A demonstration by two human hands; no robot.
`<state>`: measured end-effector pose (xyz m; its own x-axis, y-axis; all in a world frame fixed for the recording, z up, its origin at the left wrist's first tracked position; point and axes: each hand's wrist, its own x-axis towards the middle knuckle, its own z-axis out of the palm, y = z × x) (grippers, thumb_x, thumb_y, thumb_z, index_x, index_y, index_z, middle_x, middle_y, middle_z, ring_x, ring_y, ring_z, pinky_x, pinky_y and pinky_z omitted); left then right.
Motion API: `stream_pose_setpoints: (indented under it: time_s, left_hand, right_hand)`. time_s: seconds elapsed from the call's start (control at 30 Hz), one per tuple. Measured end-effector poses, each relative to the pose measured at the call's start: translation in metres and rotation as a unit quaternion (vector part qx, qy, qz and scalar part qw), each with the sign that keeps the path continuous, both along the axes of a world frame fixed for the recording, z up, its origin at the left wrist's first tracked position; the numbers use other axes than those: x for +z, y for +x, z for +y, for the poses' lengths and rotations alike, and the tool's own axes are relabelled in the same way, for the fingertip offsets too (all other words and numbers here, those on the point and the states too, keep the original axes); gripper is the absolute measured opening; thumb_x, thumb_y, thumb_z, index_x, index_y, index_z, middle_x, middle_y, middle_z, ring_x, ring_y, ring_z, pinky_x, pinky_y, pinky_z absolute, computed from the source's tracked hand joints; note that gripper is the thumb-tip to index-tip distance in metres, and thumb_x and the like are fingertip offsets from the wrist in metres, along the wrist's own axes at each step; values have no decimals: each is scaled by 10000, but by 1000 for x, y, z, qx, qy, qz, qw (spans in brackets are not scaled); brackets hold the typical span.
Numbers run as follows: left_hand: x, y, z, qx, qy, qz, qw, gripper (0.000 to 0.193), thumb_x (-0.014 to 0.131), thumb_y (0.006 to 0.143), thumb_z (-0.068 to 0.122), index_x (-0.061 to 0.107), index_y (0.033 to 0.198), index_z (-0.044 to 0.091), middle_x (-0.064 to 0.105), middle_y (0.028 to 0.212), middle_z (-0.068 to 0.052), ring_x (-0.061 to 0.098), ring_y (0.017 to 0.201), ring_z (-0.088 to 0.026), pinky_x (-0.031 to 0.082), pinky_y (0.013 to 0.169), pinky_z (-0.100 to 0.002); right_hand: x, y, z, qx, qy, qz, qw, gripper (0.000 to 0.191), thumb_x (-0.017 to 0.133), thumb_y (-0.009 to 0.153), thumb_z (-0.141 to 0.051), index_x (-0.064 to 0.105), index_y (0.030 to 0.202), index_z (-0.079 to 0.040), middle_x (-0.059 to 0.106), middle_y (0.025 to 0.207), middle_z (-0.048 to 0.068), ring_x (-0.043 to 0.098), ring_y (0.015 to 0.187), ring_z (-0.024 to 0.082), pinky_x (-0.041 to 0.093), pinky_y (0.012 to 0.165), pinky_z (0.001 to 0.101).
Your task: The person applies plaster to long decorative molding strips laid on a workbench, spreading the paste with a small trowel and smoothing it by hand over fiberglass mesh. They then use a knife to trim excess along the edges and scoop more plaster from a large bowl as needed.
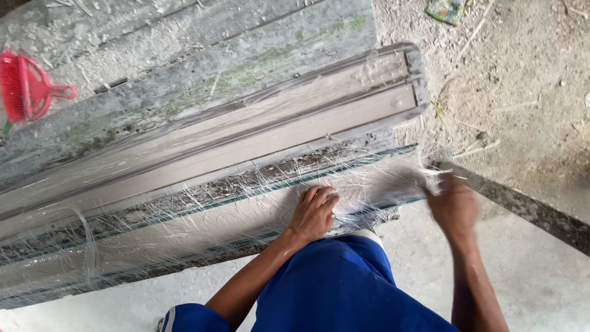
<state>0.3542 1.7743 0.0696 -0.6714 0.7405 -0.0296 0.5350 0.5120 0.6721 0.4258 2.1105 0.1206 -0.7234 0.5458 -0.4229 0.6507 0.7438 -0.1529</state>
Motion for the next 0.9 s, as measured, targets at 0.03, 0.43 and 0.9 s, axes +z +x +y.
stream_pose_setpoints:
  time_s: [0.03,0.43,0.9]
  left_hand:
    - [-1,1,-6,9,14,-1,1000,370,672,803,192,678,1164,109,644,1285,-110,551,1223,-303,429,1062,-454]
    - [-38,-165,-50,140,-175,140,964,594,481,1028,288,418,1558,26,303,1663,-224,249,1547,-452,236,1243,-589]
    - [-42,-209,-181,83,-135,172,972,644,524,1015,355,424,1565,35,336,1659,-161,259,1549,-392,221,1255,-552]
  right_hand:
    - [5,-8,9,-4,62,-1,998,464,759,1003,-461,699,1206,-48,741,1010,152,724,841,302,566,665,414]
    - [-52,-206,-182,501,-49,90,859,861,441,977,-592,287,1553,29,190,1659,263,134,1550,407,120,1239,540]
    - [-74,-243,-266,431,-11,164,887,873,420,1029,-568,305,1552,121,213,1640,353,174,1534,485,161,1228,601]
